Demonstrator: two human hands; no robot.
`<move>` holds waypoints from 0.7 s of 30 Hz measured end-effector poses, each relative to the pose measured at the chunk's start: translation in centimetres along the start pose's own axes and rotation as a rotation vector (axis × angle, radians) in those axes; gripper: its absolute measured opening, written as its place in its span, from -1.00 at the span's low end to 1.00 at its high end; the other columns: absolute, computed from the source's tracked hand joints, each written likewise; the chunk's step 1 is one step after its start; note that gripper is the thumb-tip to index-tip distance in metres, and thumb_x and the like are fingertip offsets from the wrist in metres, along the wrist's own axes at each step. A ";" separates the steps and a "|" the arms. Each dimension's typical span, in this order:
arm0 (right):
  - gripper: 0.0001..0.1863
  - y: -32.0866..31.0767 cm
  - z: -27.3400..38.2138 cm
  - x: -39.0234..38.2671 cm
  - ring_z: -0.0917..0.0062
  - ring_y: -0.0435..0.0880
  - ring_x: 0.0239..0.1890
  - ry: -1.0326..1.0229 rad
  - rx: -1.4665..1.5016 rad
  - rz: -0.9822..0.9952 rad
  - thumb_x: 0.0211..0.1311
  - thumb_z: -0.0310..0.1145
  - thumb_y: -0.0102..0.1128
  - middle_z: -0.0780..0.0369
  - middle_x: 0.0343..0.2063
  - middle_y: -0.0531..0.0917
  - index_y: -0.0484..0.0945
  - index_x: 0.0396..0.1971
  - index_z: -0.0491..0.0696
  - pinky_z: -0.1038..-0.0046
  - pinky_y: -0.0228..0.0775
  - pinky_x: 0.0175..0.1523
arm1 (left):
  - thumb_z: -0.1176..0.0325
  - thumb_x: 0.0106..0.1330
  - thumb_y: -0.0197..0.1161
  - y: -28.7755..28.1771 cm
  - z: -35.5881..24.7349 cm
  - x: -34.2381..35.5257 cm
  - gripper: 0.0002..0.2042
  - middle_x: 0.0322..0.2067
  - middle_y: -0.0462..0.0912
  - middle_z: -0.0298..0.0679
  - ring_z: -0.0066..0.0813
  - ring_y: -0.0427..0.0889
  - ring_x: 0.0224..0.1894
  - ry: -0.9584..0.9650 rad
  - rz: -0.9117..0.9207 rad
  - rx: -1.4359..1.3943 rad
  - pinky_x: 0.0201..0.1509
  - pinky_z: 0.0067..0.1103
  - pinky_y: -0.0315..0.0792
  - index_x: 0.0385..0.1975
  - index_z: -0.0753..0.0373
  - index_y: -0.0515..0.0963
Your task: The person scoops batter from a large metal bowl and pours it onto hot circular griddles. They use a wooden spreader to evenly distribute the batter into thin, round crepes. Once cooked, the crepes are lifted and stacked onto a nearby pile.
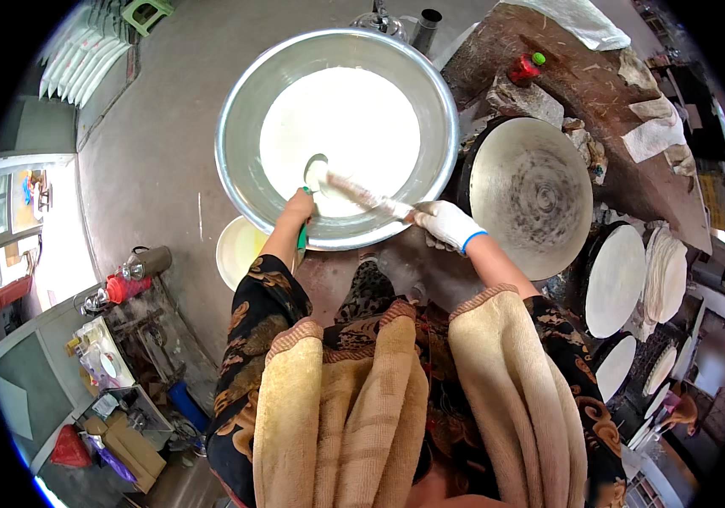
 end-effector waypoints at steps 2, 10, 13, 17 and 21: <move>-0.57 2.4 -1.8 1.6 0.41 0.61 -0.57 0.146 0.117 0.004 0.35 -0.16 -0.07 0.09 -0.57 0.62 0.53 -0.08 -0.23 0.39 0.43 -0.44 | 0.40 0.26 -0.08 0.7 1.4 1.5 -0.73 -0.56 0.59 0.06 -0.08 0.63 -0.57 0.009 0.021 -0.007 -0.44 -0.33 0.46 -0.17 0.48 0.37; -0.62 4.0 -2.7 2.2 0.57 0.41 -0.78 0.098 0.256 -0.040 0.43 -0.18 -0.15 0.24 -0.71 0.48 0.46 0.00 -0.14 0.47 0.23 -0.69 | 0.41 0.41 -0.18 6.1 -0.7 1.0 -0.86 -0.66 0.28 -0.32 -0.54 0.26 -0.70 -0.099 0.218 -0.775 -0.66 -0.54 0.28 -0.38 0.29 0.27; -0.61 6.0 -3.4 2.1 0.55 0.39 -0.78 0.055 0.467 0.074 0.42 -0.19 -0.14 0.22 -0.70 0.47 0.41 0.05 -0.15 0.47 0.20 -0.71 | 0.37 0.36 -0.10 9.2 -3.0 1.6 -0.89 -0.69 0.27 -0.35 -0.52 0.25 -0.74 -0.212 0.293 -1.152 -0.72 -0.56 0.26 -0.41 0.22 0.24; -0.58 5.7 -4.3 1.6 0.59 0.38 -0.78 -0.030 0.620 -0.065 0.40 -0.21 -0.13 0.24 -0.68 0.47 0.38 0.13 -0.13 0.50 0.19 -0.72 | 0.36 0.42 -0.08 7.7 -8.2 0.9 -0.86 -0.72 0.19 -0.45 -0.66 0.18 -0.76 -0.014 0.355 -1.306 -0.74 -0.67 0.15 -0.42 0.13 0.19; -0.54 2.6 0.1 -2.4 0.66 0.33 -0.79 -0.181 0.798 -0.160 0.38 -0.21 -0.12 0.27 -0.68 0.46 0.34 0.20 -0.10 0.57 0.19 -0.73 | 0.34 0.42 -0.02 -0.8 -16.7 -4.6 -0.85 -0.72 0.17 -0.48 -0.73 0.15 -0.78 0.395 0.377 -1.322 -0.79 -0.73 0.09 -0.41 0.08 0.20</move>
Point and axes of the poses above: each hand's wrist, its own x-axis towards the middle knuckle, its own y-axis out of the palm, z = x × y, the point moved 3 cm from there along x, towards the middle knuckle
